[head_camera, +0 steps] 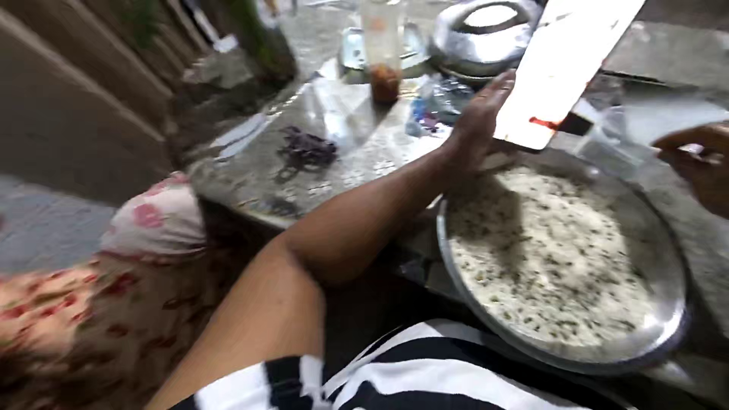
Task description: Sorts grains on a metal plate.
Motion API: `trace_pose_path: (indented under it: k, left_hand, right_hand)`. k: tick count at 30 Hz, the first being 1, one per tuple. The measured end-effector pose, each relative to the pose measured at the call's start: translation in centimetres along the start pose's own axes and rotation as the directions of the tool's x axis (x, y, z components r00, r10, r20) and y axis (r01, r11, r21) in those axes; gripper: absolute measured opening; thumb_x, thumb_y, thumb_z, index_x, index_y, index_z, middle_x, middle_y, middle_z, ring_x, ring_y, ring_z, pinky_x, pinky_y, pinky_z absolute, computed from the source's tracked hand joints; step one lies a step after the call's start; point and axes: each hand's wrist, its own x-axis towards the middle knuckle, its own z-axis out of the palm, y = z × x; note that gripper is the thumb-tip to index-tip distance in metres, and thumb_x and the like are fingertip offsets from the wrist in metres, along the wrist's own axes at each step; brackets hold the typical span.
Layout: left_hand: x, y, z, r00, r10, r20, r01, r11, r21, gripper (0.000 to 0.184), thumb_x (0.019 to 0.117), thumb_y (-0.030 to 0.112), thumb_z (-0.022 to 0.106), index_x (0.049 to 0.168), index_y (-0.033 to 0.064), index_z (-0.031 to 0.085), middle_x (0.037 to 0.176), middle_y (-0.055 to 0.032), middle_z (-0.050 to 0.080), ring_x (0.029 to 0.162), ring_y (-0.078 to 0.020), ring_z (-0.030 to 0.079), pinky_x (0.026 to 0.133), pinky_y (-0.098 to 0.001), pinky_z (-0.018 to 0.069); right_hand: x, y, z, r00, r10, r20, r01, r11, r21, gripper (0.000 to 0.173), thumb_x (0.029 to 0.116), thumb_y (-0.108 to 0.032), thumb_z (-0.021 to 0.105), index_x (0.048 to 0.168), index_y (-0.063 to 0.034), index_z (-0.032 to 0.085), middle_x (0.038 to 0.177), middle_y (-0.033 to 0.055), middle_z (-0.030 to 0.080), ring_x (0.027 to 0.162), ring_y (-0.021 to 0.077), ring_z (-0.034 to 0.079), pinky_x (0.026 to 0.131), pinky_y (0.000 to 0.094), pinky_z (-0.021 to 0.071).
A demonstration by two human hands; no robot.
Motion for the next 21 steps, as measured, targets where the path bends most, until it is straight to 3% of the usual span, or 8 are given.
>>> trace_pose_path:
  k: [3, 6, 8, 9, 12, 14, 18, 21]
  left_hand:
    - [0.3, -0.1, 0.0, 1.000, -0.009, -0.019, 0.009, 1.000, -0.010, 0.045, 0.1136, 0.035, 0.028, 0.151, 0.0148, 0.041, 0.121, -0.0137, 0.067, 0.082, -0.0225, 0.071, 0.059, -0.0362, 0.0599]
    - [0.1, -0.1, -0.3, 0.998, -0.034, -0.043, 0.034, 0.999, -0.022, 0.047, 0.1133, 0.038, 0.029, 0.154, 0.0167, 0.040, 0.120, -0.0154, 0.068, 0.081, -0.0257, 0.072, 0.058, -0.0381, 0.0607]
    - [0.2, -0.1, -0.5, 0.999, -0.030, -0.039, 0.029, 0.999, -0.021, 0.047, 0.1132, 0.039, 0.028, 0.153, 0.0172, 0.040, 0.119, -0.0148, 0.068, 0.083, -0.0264, 0.072, 0.059, -0.0397, 0.0614]
    - [0.3, 0.0, -0.6, 0.999, -0.028, -0.038, 0.027, 0.999, -0.019, 0.047, 0.1132, 0.039, 0.028, 0.154, 0.0170, 0.039, 0.121, -0.0144, 0.068, 0.084, -0.0269, 0.072, 0.060, -0.0408, 0.0615]
    - [0.4, -0.3, -0.9, 0.999, -0.011, -0.040, 0.010, 1.000, -0.011, 0.046, 0.1132, 0.038, 0.029, 0.153, 0.0164, 0.039, 0.123, -0.0133, 0.067, 0.086, -0.0280, 0.073, 0.060, -0.0425, 0.0627]
    - [0.7, -0.2, -1.3, 1.000, 0.004, -0.010, -0.004, 1.000, -0.022, 0.045, 0.1135, 0.037, 0.027, 0.150, 0.0144, 0.041, 0.122, -0.0141, 0.067, 0.091, -0.0299, 0.073, 0.066, -0.0454, 0.0634]
    - [0.8, -0.1, -1.4, 1.000, 0.020, -0.016, -0.021, 0.999, -0.046, 0.042, 0.1138, 0.034, 0.024, 0.129, 0.0071, 0.052, 0.110, -0.0168, 0.070, 0.088, -0.0318, 0.073, 0.066, -0.0474, 0.0635]
    - [1.0, -0.1, -1.6, 1.000, 0.019, 0.001, -0.019, 0.998, -0.055, 0.042, 0.1139, 0.033, 0.021, 0.127, 0.0082, 0.052, 0.112, -0.0159, 0.069, 0.092, -0.0307, 0.073, 0.070, -0.0468, 0.0634]
  right_hand:
    - [-0.6, -3.4, -3.3, 0.979, -0.083, 0.186, 0.060, 0.990, 0.126, 0.015, 0.0913, -0.011, 0.076, 0.103, -0.0035, 0.072, 0.093, 0.0174, 0.070, 0.082, 0.0383, 0.068, 0.074, 0.0604, 0.0546]
    - [-1.9, -8.7, -4.4, 0.823, -0.093, 0.560, -0.016, 0.982, 0.186, 0.054, 0.0712, -0.029, 0.094, 0.120, -0.0240, 0.072, 0.095, 0.0005, 0.073, 0.077, 0.0179, 0.069, 0.069, 0.0430, 0.0582]
    - [-1.8, -11.8, -3.5, 0.724, -0.085, 0.685, -0.012, 0.991, 0.135, 0.065, 0.0751, -0.028, 0.092, 0.134, -0.0303, 0.065, 0.115, 0.0067, 0.067, 0.094, 0.0255, 0.067, 0.078, 0.0492, 0.0565]
    - [-1.7, -12.8, -2.7, 0.711, -0.105, 0.695, 0.003, 0.989, 0.147, 0.062, 0.0786, -0.018, 0.087, 0.135, -0.0291, 0.064, 0.118, 0.0108, 0.064, 0.094, 0.0289, 0.066, 0.076, 0.0509, 0.0564]
    - [-1.5, -13.4, -1.2, 0.789, -0.293, 0.540, 0.141, 0.942, 0.304, 0.038, 0.0846, 0.003, 0.073, 0.117, -0.0161, 0.073, 0.103, 0.0115, 0.066, 0.088, 0.0276, 0.067, 0.074, 0.0466, 0.0577]
    - [-1.2, -12.9, -1.2, 0.847, -0.394, 0.356, 0.260, 0.893, 0.368, 0.023, 0.0874, 0.002, 0.069, 0.105, -0.0106, 0.074, 0.095, 0.0091, 0.068, 0.083, 0.0237, 0.068, 0.073, 0.0417, 0.0576]
    - [-1.3, -12.2, -3.7, 0.901, -0.395, 0.180, 0.328, 0.891, 0.315, 0.016, 0.0925, -0.010, 0.069, 0.107, -0.0130, 0.073, 0.107, 0.0062, 0.071, 0.091, 0.0182, 0.069, 0.080, 0.0361, 0.0587]
    - [-1.5, -11.8, -4.7, 0.892, -0.440, 0.104, 0.414, 0.888, 0.201, 0.011, 0.0963, -0.011, 0.061, 0.091, -0.0088, 0.070, 0.088, 0.0079, 0.068, 0.081, 0.0208, 0.066, 0.071, 0.0368, 0.0526]
